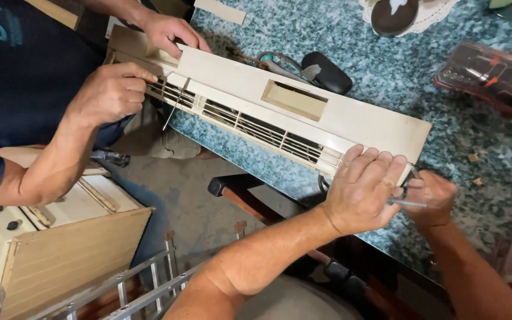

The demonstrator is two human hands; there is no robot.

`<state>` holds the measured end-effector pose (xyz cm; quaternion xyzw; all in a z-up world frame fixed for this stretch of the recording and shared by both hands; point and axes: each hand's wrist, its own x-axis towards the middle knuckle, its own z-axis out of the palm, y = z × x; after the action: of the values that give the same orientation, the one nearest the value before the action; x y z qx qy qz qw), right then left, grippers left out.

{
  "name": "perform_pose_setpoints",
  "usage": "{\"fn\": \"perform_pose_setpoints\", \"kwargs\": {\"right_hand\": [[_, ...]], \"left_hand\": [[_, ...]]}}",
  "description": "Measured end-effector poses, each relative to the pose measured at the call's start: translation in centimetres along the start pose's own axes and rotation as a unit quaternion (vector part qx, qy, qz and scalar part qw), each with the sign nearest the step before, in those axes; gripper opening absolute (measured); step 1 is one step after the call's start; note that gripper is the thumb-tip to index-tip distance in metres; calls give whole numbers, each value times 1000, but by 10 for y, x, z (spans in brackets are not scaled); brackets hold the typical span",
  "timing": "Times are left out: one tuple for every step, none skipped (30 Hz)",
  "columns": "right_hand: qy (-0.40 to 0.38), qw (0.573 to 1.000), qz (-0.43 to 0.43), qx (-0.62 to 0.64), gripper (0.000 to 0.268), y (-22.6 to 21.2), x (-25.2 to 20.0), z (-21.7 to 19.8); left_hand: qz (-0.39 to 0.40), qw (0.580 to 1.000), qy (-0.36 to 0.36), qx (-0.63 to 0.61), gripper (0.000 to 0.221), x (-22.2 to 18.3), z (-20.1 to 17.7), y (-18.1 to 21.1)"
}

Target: Using screwdrivers to pry open the plastic casing and remove internal screws from an indoor air conditioning unit.

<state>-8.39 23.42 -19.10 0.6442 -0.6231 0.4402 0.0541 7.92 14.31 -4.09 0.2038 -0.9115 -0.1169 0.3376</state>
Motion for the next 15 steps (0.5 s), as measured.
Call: {"fn": "perform_pose_setpoints", "kwargs": {"right_hand": [[-1, 1000, 0, 2, 49, 8, -7, 3], [-6, 1000, 11, 1, 49, 17, -13, 6], [-12, 1000, 23, 1, 51, 25, -20, 10], [-12, 1000, 24, 0, 51, 27, -17, 13], [-9, 999, -21, -25, 50, 29, -16, 17], [-11, 996, -62, -58, 52, 30, -18, 11], [-17, 996, -57, -66, 52, 39, -23, 19], [-2, 998, -46, -50, 44, 48, -31, 24], [14, 999, -34, -34, 48, 59, -40, 29], [9, 999, -28, -42, 48, 55, -34, 25], [4, 1000, -7, -6, 46, 51, -28, 21], [0, 999, 13, 31, 45, 48, -21, 19], [-3, 1000, 17, 24, 45, 52, -26, 18], [-10, 999, 29, 25, 43, 56, -30, 20], [-18, 999, 40, 26, 41, 60, -35, 22]], "left_hand": [[-1, 1000, 0, 1, 54, 2, -2, 1], [5, 1000, 13, 1, 47, 4, -4, 2], [11, 1000, 26, 0, 40, 6, -5, 2], [11, 1000, 26, -1, 40, 0, -3, -1], [13, 1000, 11, -8, 52, -5, 0, -5], [16, 1000, -4, -25, 66, -10, 5, -3], [15, 999, -5, -37, 66, -9, 8, -6], [23, 999, 45, -9, 53, -9, 14, -7], [28, 995, 95, 18, 45, -8, 21, -8], [27, 995, 93, 7, 45, -8, 20, -7], [27, 995, 94, 14, 45, -7, 18, -6], [27, 995, 97, 24, 44, -7, 17, -7], [26, 995, 97, 15, 44, -7, 17, -5], [29, 995, 95, 23, 44, -7, 16, -6], [31, 995, 93, 30, 44, -7, 15, -6]]}}
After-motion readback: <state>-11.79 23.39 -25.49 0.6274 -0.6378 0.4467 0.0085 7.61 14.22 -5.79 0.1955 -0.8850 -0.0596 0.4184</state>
